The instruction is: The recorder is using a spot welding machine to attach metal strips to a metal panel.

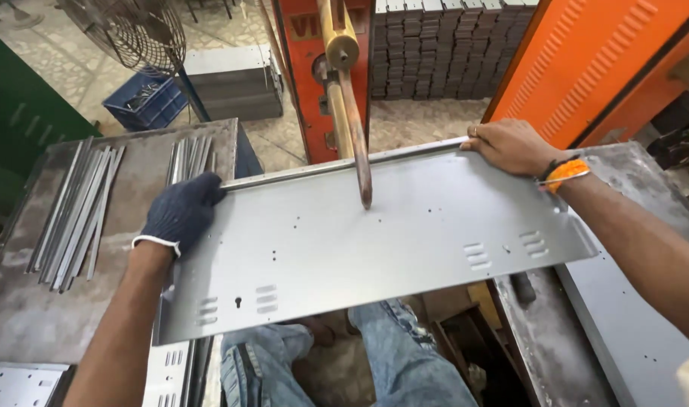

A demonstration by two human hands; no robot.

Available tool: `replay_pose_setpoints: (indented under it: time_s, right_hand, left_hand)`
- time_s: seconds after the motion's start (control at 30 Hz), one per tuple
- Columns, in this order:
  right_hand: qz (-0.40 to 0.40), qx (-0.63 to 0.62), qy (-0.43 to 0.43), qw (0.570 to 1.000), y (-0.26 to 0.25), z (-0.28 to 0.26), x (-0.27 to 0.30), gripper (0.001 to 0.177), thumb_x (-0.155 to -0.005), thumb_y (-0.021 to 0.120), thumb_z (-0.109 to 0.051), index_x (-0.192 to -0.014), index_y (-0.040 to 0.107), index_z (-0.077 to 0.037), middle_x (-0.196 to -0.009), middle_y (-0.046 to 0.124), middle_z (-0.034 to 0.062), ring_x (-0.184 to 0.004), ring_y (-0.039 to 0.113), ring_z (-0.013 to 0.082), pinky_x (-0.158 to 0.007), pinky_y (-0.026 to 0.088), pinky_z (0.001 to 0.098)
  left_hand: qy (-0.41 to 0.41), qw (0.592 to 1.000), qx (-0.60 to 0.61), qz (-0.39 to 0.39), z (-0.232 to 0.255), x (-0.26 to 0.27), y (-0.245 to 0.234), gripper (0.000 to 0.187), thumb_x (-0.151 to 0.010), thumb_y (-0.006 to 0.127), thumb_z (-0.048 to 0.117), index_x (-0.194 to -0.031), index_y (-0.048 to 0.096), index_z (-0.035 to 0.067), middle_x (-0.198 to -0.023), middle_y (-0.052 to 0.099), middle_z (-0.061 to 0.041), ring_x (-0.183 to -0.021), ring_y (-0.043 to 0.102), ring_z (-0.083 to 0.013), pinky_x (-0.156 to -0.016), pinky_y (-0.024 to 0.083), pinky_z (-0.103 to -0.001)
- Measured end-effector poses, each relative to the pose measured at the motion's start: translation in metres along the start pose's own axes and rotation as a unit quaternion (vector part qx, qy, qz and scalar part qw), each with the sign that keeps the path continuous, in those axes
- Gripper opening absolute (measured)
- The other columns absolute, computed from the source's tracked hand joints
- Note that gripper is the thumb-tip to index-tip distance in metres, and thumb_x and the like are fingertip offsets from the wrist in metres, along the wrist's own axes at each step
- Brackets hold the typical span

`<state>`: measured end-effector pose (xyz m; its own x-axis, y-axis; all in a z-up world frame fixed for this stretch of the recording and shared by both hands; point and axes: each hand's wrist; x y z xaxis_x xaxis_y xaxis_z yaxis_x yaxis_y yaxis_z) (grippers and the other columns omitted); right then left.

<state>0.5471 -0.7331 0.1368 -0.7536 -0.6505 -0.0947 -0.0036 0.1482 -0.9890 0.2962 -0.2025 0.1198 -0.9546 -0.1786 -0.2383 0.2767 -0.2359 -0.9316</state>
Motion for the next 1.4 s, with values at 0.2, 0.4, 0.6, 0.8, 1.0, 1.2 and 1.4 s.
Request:
replay_pose_setpoints:
  time_s: [0.2, 0.4, 0.6, 0.8, 1.0, 1.2, 1.4]
  right_hand:
    - [-0.041, -0.022, 0.014, 0.999, -0.003, -0.024, 0.066, 0.036, -0.104, 0.047, -0.039, -0.093, 0.064, -0.009, -0.075, 0.067, 0.0179, -0.072, 0.068, 0.0363, -0.070, 0.051, 0.0491]
    - [0.052, -0.030, -0.046, 0.997, -0.001, -0.030, 0.076, 0.034, -0.102, 0.054, -0.037, -0.095, 0.062, -0.005, -0.083, 0.068, 0.0198, -0.082, 0.066, 0.0410, -0.072, 0.049, 0.0512]
    - [-0.017, -0.026, 0.045, 0.998, 0.002, -0.024, 0.067, 0.036, -0.105, 0.051, -0.037, -0.088, 0.059, -0.006, -0.081, 0.063, 0.0164, -0.078, 0.063, 0.0344, -0.070, 0.051, 0.0475]
    - [0.043, -0.015, 0.001, 0.999, -0.005, -0.032, 0.073, 0.033, -0.101, 0.054, -0.036, -0.091, 0.062, -0.006, -0.083, 0.067, 0.0170, -0.081, 0.066, 0.0400, -0.070, 0.049, 0.0511]
    - [0.143, 0.093, -0.160, 0.972, -0.002, -0.044, 0.061, 0.033, -0.096, 0.058, -0.039, -0.089, 0.063, -0.007, -0.086, 0.067, 0.0185, -0.084, 0.066, 0.0411, -0.076, 0.050, 0.0527]
    - [0.047, -0.060, -0.102, 0.992, 0.013, -0.043, 0.063, 0.031, -0.100, 0.055, -0.036, -0.103, 0.063, -0.006, -0.080, 0.068, 0.0197, -0.078, 0.066, 0.0414, -0.068, 0.050, 0.0521]
    - [0.028, -0.031, -0.070, 0.997, 0.009, -0.039, 0.074, 0.029, -0.100, 0.055, -0.036, -0.098, 0.059, -0.007, -0.070, 0.066, 0.0169, -0.072, 0.067, 0.0398, -0.066, 0.048, 0.0531]
  left_hand:
    - [0.026, 1.000, 0.002, -0.003, 0.022, 0.061, -0.009, 0.011, -0.091, 0.061, 0.022, -0.093, 0.065, 0.012, -0.086, 0.071, -0.020, -0.086, 0.068, -0.0456, -0.074, 0.049, -0.058]
    - [0.017, 1.000, -0.015, -0.020, 0.031, 0.064, -0.018, 0.015, -0.094, 0.065, 0.026, -0.097, 0.066, 0.011, -0.085, 0.070, -0.021, -0.085, 0.067, -0.0454, -0.072, 0.050, -0.057]
    - [0.012, 1.000, 0.021, -0.007, 0.026, 0.060, -0.016, 0.015, -0.088, 0.066, 0.022, -0.100, 0.070, 0.015, -0.084, 0.071, -0.020, -0.081, 0.069, -0.0447, -0.070, 0.052, -0.056]
    - [0.030, 1.000, -0.004, -0.003, 0.030, 0.058, -0.017, 0.010, -0.092, 0.065, 0.022, -0.096, 0.067, 0.014, -0.084, 0.073, -0.019, -0.081, 0.069, -0.0439, -0.071, 0.052, -0.056]
    - [0.058, 0.998, 0.026, -0.014, 0.067, 0.042, -0.006, 0.017, -0.091, 0.067, 0.029, -0.098, 0.068, 0.014, -0.081, 0.071, -0.020, -0.078, 0.069, -0.0440, -0.070, 0.052, -0.056]
    - [0.073, 0.996, 0.040, -0.019, 0.120, 0.021, 0.007, 0.018, -0.092, 0.065, 0.031, -0.100, 0.069, 0.015, -0.083, 0.072, -0.021, -0.081, 0.069, -0.0450, -0.073, 0.052, -0.056]
    - [0.066, 0.996, 0.038, -0.054, 0.125, 0.021, 0.016, 0.018, -0.094, 0.064, 0.031, -0.099, 0.070, 0.015, -0.084, 0.073, -0.021, -0.084, 0.069, -0.0442, -0.073, 0.051, -0.056]
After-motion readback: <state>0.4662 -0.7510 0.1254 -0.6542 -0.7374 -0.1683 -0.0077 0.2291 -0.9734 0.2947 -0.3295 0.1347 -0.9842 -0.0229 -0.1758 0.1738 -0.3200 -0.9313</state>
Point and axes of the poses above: each hand's wrist, its own x-axis away from the middle knuckle, its own y-axis out of the palm, z = x × y
